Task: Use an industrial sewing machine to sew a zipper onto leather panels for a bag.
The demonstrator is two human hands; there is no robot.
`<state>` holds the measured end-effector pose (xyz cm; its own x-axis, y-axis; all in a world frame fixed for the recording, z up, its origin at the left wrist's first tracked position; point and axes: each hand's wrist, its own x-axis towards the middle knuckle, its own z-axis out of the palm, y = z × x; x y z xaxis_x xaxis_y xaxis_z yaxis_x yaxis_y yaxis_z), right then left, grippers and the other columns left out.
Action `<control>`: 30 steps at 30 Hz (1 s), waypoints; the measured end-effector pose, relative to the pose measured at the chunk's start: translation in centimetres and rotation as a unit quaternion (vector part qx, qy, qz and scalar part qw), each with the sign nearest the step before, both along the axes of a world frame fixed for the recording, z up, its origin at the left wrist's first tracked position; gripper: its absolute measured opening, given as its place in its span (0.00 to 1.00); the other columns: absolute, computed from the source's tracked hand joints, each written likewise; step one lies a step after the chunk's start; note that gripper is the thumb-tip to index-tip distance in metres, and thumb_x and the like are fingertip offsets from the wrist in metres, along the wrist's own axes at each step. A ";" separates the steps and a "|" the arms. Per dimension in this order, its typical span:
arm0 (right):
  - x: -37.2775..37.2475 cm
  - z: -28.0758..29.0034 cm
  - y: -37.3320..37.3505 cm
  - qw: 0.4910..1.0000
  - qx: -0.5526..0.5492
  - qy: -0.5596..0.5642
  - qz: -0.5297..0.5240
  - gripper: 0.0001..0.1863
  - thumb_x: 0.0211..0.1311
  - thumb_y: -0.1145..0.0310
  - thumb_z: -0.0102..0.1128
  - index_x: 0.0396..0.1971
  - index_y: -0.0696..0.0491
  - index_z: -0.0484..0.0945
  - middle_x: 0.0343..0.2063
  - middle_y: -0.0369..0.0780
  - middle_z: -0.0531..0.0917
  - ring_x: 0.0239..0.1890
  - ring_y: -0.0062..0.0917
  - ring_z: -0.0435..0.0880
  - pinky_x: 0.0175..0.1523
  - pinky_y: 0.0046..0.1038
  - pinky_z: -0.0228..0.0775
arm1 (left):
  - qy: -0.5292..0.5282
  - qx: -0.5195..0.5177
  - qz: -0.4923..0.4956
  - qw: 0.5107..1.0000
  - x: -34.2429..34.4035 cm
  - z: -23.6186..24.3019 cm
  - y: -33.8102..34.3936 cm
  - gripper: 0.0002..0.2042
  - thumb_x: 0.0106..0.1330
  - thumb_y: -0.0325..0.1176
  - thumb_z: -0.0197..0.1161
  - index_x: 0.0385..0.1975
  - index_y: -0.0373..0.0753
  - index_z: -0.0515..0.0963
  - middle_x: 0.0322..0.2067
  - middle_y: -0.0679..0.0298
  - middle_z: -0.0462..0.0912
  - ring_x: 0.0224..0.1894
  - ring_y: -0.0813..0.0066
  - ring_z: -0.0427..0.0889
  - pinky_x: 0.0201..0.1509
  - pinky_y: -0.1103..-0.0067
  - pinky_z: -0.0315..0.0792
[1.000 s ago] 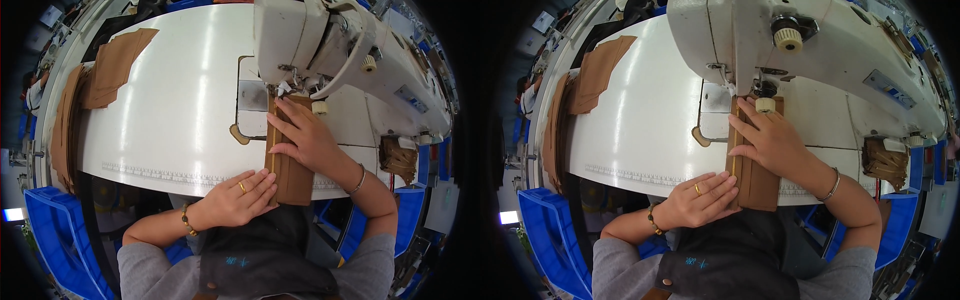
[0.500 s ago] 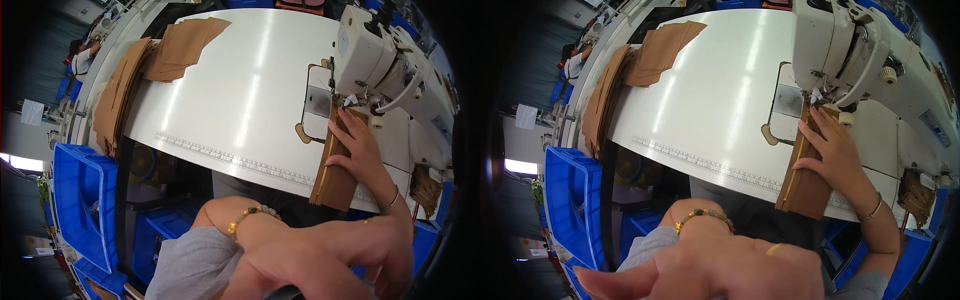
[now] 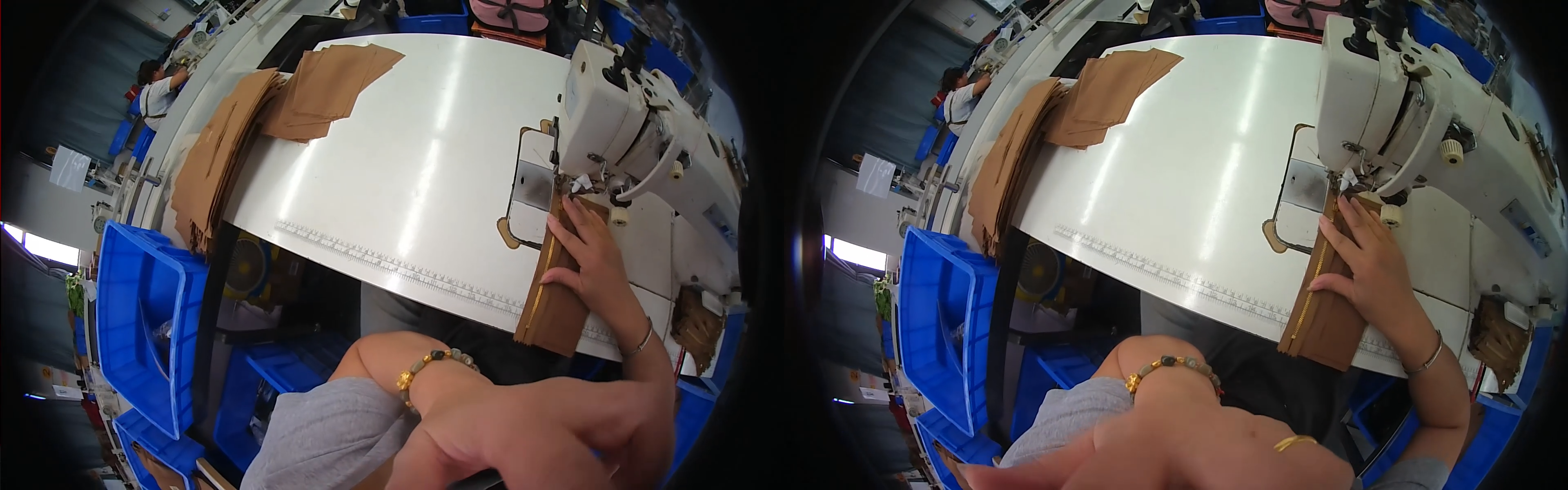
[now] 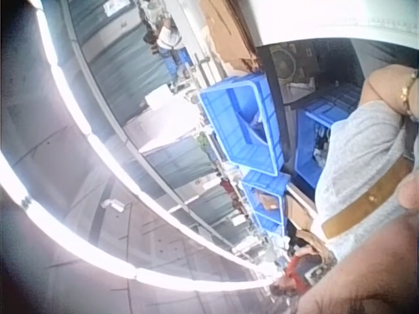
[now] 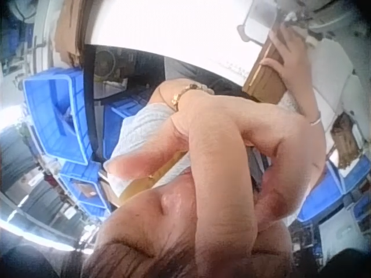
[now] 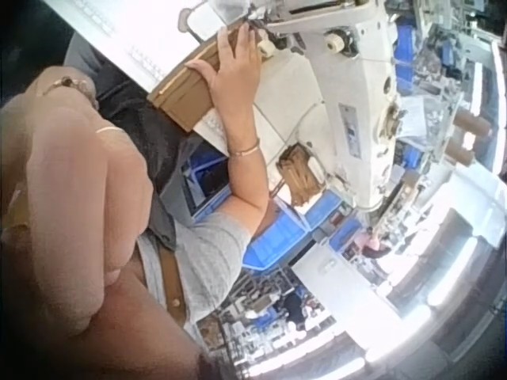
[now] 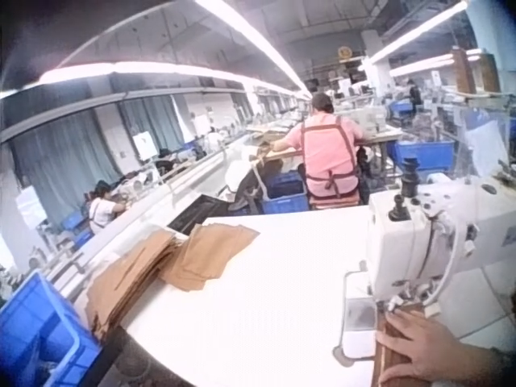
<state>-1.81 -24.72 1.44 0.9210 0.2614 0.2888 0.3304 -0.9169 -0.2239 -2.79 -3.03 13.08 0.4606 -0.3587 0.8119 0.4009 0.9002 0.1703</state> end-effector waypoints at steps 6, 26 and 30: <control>0.0 -0.1 -0.1 1.000 0.004 0.008 0.000 0.46 0.47 0.40 0.73 0.65 0.52 0.79 0.70 0.54 0.71 0.71 0.52 0.71 0.75 0.49 0.62 | -0.005 -0.019 0.018 1.000 0.5 0.7 0.0 0.39 0.72 0.70 0.53 0.50 0.32 0.85 0.55 0.49 0.79 0.50 0.57 0.80 0.57 0.64 0.72; -0.1 -0.1 -0.1 0.999 -0.020 0.016 -0.027 0.48 0.48 0.37 0.72 0.67 0.52 0.77 0.71 0.51 0.71 0.74 0.49 0.69 0.76 0.55 0.57 | -0.214 0.688 0.692 -0.049 28.2 -6.5 36.9 0.16 0.78 0.46 0.57 0.47 0.44 0.88 0.41 0.51 0.89 0.46 0.48 0.87 0.49 0.60 0.79; -0.2 -0.1 -0.1 0.999 -0.029 0.014 -0.023 0.48 0.48 0.37 0.72 0.67 0.51 0.77 0.72 0.50 0.71 0.74 0.48 0.69 0.76 0.55 0.57 | -0.250 0.710 0.656 -0.058 28.9 -6.5 37.6 0.14 0.77 0.43 0.58 0.51 0.46 0.87 0.41 0.49 0.88 0.45 0.45 0.87 0.50 0.58 0.79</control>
